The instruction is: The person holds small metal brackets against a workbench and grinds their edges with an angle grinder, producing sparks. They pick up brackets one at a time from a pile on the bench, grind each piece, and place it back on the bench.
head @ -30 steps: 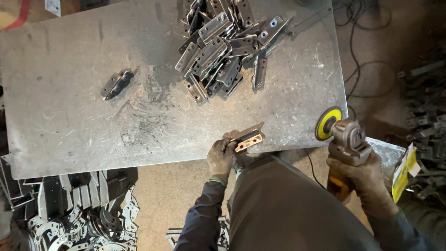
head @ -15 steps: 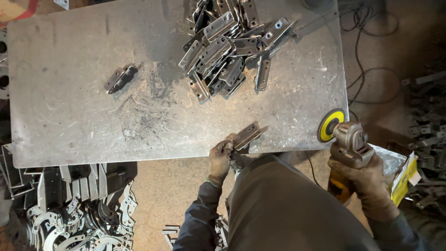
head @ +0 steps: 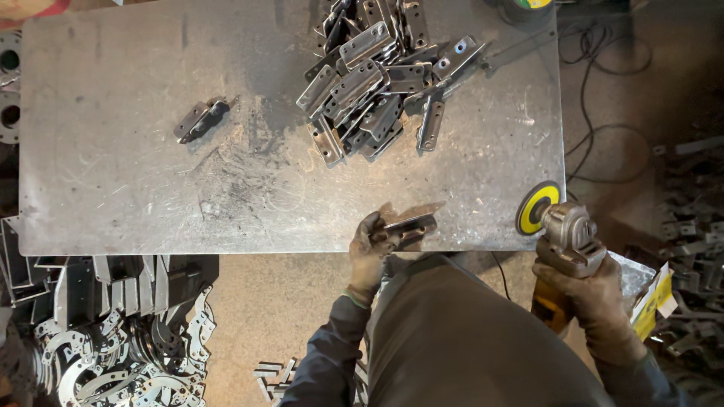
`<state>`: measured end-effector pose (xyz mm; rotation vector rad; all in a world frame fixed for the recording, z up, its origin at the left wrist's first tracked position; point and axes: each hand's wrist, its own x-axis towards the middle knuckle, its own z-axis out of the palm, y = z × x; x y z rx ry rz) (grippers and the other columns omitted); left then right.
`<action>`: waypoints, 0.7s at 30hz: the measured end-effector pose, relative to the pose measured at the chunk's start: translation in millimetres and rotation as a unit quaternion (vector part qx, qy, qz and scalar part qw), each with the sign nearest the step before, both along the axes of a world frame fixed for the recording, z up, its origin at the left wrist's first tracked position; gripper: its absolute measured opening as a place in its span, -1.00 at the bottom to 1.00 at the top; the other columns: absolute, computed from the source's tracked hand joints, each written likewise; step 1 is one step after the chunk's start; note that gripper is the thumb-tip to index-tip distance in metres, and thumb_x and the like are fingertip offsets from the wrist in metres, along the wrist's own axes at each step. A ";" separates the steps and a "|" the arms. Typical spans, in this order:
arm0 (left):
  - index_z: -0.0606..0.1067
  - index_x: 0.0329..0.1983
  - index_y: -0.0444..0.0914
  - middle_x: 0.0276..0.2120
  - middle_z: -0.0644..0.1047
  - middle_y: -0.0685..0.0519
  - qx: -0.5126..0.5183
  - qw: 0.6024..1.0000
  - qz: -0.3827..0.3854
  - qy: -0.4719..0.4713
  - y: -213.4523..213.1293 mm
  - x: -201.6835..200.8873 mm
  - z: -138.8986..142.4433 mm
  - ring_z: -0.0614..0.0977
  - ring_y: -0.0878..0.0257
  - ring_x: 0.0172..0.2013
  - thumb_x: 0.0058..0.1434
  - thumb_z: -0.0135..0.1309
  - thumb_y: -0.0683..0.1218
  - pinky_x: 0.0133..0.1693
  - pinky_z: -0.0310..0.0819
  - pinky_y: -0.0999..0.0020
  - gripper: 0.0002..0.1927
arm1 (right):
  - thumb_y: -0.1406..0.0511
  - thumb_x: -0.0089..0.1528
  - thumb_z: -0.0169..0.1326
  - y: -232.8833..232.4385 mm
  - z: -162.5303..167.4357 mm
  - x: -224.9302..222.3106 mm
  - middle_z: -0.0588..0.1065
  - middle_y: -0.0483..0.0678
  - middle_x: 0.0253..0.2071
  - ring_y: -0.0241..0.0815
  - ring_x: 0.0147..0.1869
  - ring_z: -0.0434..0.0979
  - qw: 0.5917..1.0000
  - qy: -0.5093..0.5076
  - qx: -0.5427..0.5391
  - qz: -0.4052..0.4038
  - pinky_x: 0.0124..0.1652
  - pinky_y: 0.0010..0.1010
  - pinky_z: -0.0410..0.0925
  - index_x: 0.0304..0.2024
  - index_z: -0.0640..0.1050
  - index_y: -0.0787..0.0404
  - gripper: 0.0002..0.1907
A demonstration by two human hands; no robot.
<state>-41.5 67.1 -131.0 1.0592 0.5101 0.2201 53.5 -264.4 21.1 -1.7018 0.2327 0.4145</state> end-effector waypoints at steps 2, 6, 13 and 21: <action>0.32 0.32 -0.34 0.02 0.50 -0.03 -0.018 1.000 0.007 0.011 -3.1 3.4 1.4 0.65 0.22 -0.13 0.12 0.08 -0.39 -0.17 0.55 0.39 -0.36 | 0.52 -0.04 0.31 -3.9 -4.0 1.1 0.59 -0.06 -0.04 -0.25 0.01 0.60 1.000 -0.012 -0.005 0.009 -0.01 -0.35 0.46 0.13 0.54 0.36 -0.36; 0.51 0.13 -0.34 -0.13 0.60 0.00 0.163 0.986 -0.004 0.020 -7.3 9.6 2.0 0.63 0.31 -0.17 0.18 0.08 -0.34 -0.16 0.52 0.47 -0.59 | 0.51 -0.07 0.32 -14.9 -19.5 2.1 0.58 -0.08 -0.05 -0.28 0.00 0.58 1.000 -0.021 0.009 0.005 -0.04 -0.39 0.45 0.10 0.55 0.33 -0.37; 0.57 -0.30 -0.41 -0.55 0.52 -0.02 0.212 0.946 -0.063 0.237 -13.0 26.3 9.6 0.49 0.30 -0.59 0.26 0.16 -0.20 -0.53 0.41 0.34 -0.87 | 0.47 -0.08 0.37 -34.3 -48.1 6.6 0.61 -0.04 -0.09 -0.22 -0.10 0.60 0.997 0.040 -0.064 -0.033 -0.13 -0.33 0.45 0.04 0.62 0.29 -0.42; 0.58 -0.28 -0.33 -0.42 0.58 0.05 -0.048 0.989 0.136 -0.044 19.9 134.0 27.3 0.60 0.27 -0.47 0.30 0.13 -0.30 -0.40 0.59 0.31 -0.95 | 0.48 -0.06 0.36 -49.7 -69.1 10.5 0.62 0.00 -0.13 -0.20 -0.11 0.59 0.999 -0.019 -0.027 -0.018 -0.15 -0.30 0.44 0.02 0.63 0.33 -0.46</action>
